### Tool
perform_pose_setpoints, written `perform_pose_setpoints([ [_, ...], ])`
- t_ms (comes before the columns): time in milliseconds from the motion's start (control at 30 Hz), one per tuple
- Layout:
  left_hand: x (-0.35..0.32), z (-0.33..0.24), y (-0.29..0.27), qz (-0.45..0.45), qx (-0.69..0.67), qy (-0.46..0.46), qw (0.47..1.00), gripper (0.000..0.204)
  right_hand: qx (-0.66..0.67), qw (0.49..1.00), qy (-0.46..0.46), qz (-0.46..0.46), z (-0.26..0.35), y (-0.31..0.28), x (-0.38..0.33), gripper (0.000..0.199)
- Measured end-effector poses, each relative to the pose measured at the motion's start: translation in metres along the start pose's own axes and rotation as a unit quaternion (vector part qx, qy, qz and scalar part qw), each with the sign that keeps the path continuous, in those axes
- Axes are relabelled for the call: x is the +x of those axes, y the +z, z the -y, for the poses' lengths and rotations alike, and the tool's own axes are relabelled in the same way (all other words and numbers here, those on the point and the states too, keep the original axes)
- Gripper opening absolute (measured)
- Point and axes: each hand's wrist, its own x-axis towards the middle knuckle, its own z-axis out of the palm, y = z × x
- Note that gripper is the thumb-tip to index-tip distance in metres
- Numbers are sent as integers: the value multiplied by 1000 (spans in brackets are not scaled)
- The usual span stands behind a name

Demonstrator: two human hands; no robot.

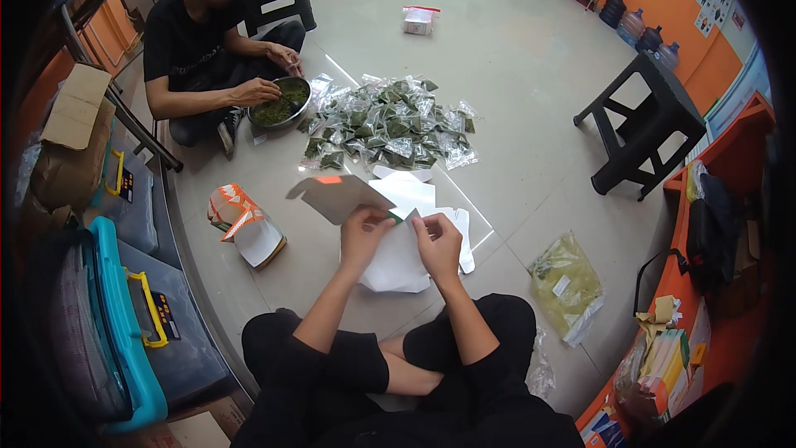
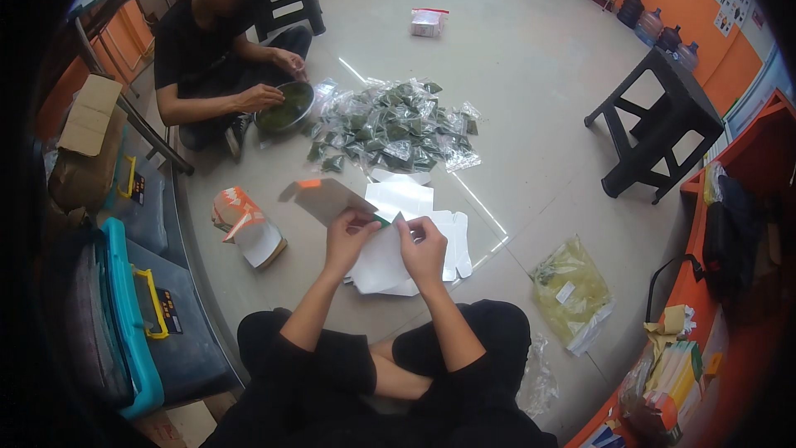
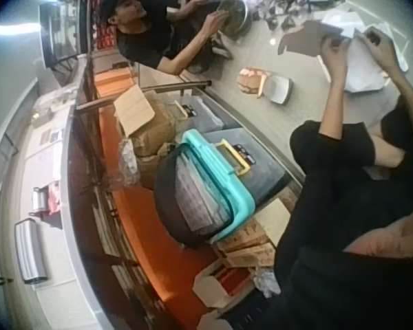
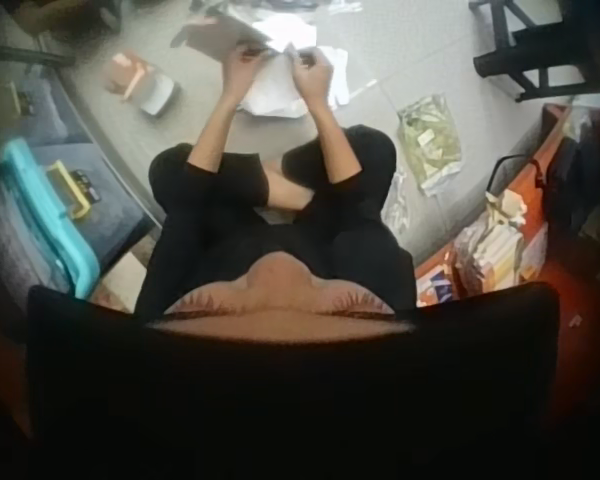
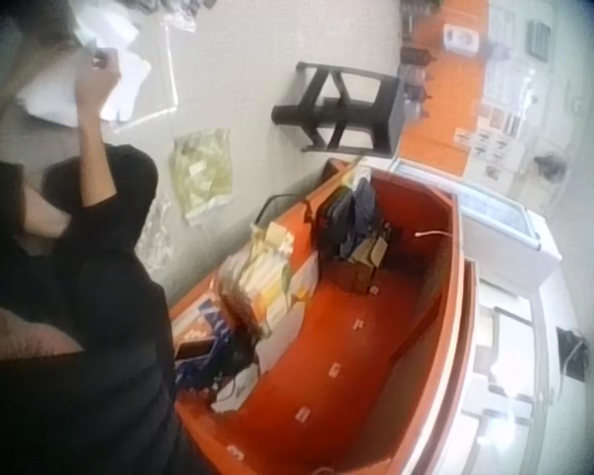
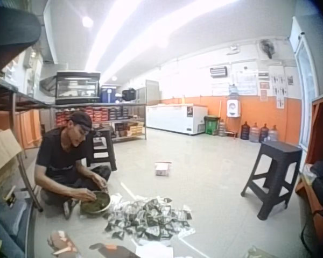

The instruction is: The person assembles cardboard food boxes by hand while sitting on the floor, folding the sides and securing the tabs for each box in a stack.

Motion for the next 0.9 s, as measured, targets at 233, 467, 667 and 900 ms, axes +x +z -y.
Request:
perform_pose_setpoints([
  [233, -21, 7, 18, -20, 67, 96, 993, 21, 155, 979, 83, 102, -21, 3, -3, 18],
  [467, -9, 10, 8, 73, -187, -104, 974, 26, 173, 961, 166, 134, -6, 1, -1, 23],
  [667, -10, 1, 7, 94, -243, -157, 953, 33, 172, 962, 163, 133, -8, -2, 3, 23],
  [900, -12, -3, 8, 91, -273, -170, 943, 32, 133, 980, 82, 122, -13, 2, 1, 21],
])
